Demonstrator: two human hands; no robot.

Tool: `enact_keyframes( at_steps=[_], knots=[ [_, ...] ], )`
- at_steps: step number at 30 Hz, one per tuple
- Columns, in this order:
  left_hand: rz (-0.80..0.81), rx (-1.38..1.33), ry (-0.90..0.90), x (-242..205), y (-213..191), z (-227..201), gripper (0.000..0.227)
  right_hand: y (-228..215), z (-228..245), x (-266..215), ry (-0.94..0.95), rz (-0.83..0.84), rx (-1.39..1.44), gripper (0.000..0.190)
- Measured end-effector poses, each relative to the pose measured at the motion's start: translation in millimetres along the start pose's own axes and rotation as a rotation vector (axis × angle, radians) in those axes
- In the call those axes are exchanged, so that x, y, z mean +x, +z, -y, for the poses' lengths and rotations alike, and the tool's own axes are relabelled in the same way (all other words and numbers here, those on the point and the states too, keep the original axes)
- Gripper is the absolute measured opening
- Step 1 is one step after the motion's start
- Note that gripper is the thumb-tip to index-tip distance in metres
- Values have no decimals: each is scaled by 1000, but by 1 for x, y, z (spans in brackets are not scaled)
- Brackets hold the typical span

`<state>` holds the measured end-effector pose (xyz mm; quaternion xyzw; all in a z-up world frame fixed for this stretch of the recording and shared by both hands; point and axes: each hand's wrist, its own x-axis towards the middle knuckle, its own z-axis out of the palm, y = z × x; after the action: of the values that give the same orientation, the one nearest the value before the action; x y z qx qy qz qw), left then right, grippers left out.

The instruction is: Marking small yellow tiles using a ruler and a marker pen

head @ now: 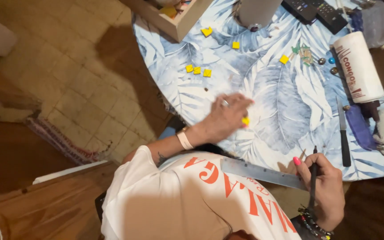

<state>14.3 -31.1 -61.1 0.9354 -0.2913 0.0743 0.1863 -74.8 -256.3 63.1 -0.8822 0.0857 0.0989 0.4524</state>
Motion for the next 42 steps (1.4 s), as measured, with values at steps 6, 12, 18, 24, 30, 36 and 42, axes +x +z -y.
enact_keyframes(
  at_steps=[6,12,18,24,30,36,42],
  knots=[
    [-275,-62,-652,-2,-123,62,15,-3,-10,4,-27,106,-6,23],
    [-370,234,-566,-27,-89,127,22,7,1,10,-72,146,48,22],
    [-246,70,-508,5,-124,84,30,3,-9,5,-44,80,88,19],
    [-148,121,-131,76,-84,104,43,-1,-22,-5,-69,22,154,17],
    [-96,242,-116,113,-50,125,39,-1,-34,-13,-52,-39,212,16],
    [-162,320,34,109,-45,123,39,-2,-27,-18,-19,-91,274,17],
    [-163,-13,193,99,-56,106,12,-1,-26,-17,-32,-80,261,18]
  ],
)
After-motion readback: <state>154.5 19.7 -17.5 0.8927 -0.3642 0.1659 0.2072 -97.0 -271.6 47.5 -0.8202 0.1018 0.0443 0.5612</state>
